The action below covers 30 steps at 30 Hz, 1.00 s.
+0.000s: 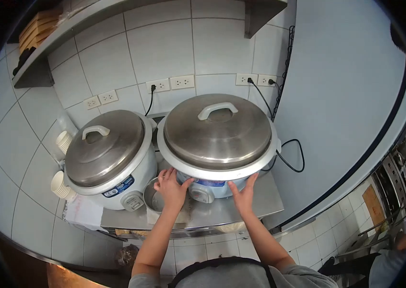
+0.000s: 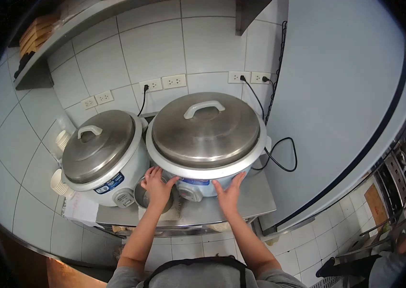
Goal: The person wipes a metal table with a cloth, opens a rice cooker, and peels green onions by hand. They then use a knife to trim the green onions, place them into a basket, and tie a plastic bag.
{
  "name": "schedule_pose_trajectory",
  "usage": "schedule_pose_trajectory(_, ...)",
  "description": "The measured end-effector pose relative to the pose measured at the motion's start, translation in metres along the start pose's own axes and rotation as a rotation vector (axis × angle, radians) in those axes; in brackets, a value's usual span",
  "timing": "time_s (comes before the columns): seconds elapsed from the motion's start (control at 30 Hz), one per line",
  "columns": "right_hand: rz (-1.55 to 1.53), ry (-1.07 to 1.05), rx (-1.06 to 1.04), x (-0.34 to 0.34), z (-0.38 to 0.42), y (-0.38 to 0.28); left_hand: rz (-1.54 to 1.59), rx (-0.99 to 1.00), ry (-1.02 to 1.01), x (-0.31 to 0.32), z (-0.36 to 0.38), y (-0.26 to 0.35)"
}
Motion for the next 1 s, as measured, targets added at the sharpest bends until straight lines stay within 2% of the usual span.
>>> schedule_pose_trajectory(0.23,-0.116,-0.071,-0.019,0.001,-0.052,0.026,-0.006,0.0,0.119,0.02,-0.008,0.017)
schedule_pose_trajectory(0.37,-0.195,-0.107,-0.063,0.002,-0.069,0.036,0.021,-0.052,0.095,0.034,-0.007,0.023)
schedule_pose_trajectory(0.43,-0.223,-0.13,-0.075,0.001,-0.071,0.043,0.02,-0.003,0.105,0.042,0.001,0.024)
schedule_pose_trajectory(0.53,-0.124,-0.174,-0.053,-0.003,-0.072,0.049,0.064,-0.001,0.022,0.037,0.011,0.027)
schedule_pose_trajectory(0.63,-0.203,-0.205,0.334,0.002,-0.036,0.093,0.132,0.06,-0.043,0.004,0.021,0.028)
schedule_pose_trajectory(0.7,-0.281,-0.391,0.611,0.041,0.024,0.122,0.605,-0.256,-0.243,0.006,0.045,-0.018)
schedule_pose_trajectory(0.73,-0.463,-0.583,0.67,0.071,0.054,0.111,0.839,-0.419,-0.342,0.01,0.061,-0.033)
schedule_pose_trajectory(0.77,-0.645,-0.775,0.728,0.098,0.084,0.093,0.878,-0.543,-0.459,0.011,0.077,-0.043)
schedule_pose_trajectory(0.83,-0.98,-0.796,0.956,0.132,0.101,0.072,0.95,-0.798,-0.695,0.013,0.116,-0.052)
schedule_pose_trajectory(0.93,-1.07,-0.666,0.884,0.167,0.082,0.086,0.883,-0.915,-0.757,0.012,0.152,-0.077)
schedule_pose_trajectory(1.0,-0.984,-0.592,0.888,0.169,0.083,0.094,1.097,-1.076,-0.695,0.022,0.169,-0.1)
Point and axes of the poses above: each hand's wrist, its own z-axis away from the middle knuckle, its own x-axis out of the palm, y = z × x, the point moved 10 cm from there along -z, towards the middle knuckle, and after that the axes turned 12 degrees about z, right-handed, at the moved point
